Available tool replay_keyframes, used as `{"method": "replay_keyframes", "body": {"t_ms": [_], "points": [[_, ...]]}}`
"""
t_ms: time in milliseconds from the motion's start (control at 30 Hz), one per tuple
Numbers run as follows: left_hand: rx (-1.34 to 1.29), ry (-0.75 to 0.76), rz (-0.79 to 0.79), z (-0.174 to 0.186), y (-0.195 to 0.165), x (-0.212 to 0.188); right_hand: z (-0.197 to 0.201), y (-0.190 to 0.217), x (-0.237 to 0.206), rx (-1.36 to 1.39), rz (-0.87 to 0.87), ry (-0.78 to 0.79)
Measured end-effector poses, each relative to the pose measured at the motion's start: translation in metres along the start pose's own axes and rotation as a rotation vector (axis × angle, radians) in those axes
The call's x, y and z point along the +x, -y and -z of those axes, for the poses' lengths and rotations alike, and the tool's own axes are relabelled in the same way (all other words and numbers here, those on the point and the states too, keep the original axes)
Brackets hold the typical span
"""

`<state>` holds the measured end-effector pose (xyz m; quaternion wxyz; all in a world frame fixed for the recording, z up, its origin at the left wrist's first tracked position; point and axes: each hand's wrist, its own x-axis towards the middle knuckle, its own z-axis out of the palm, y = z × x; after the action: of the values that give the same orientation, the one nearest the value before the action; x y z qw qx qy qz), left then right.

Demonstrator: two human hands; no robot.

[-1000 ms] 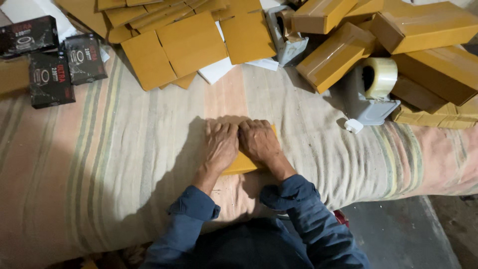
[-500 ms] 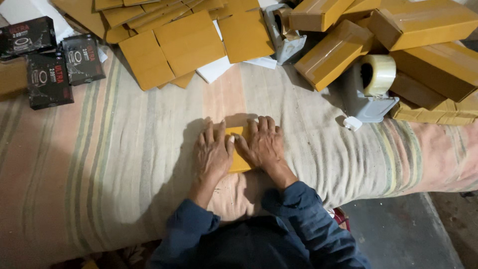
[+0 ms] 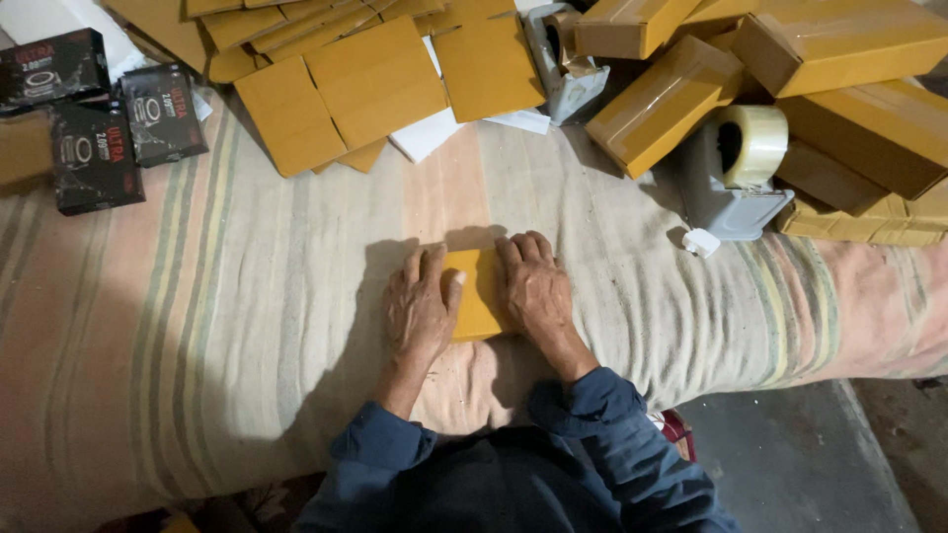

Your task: The person folds flat yellow cardboard boxes into open rectangular boxes. They take a flat folded box blank, open it up, press the sides and flaps to form the box shape, and set the formed box aside, repeating this with successive blanks.

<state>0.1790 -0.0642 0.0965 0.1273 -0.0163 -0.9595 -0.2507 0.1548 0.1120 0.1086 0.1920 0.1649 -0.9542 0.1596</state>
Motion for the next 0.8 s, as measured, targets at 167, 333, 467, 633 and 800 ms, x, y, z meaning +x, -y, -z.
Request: {"method": "replay_keyframes", "body": {"t_ms": [167, 333, 467, 633, 800], "points": [[-0.004, -0.030, 0.003, 0.007, -0.001, -0.001, 0.006, 0.007, 0.000, -0.049, -0.016, 0.014], [-0.029, -0.032, -0.036, 0.006, 0.001, -0.005, 0.012, 0.012, -0.002, -0.049, -0.009, 0.017], [0.017, -0.043, -0.051, 0.000, 0.001, -0.010, 0.014, 0.013, -0.003, -0.106, -0.021, 0.105], [-0.022, -0.039, -0.082, -0.005, 0.007, -0.017, 0.006, 0.008, -0.007, -0.113, -0.066, 0.157], [-0.020, -0.053, -0.059, -0.008, 0.008, -0.018, 0.004, 0.005, -0.010, -0.090, -0.056, 0.128]]}}
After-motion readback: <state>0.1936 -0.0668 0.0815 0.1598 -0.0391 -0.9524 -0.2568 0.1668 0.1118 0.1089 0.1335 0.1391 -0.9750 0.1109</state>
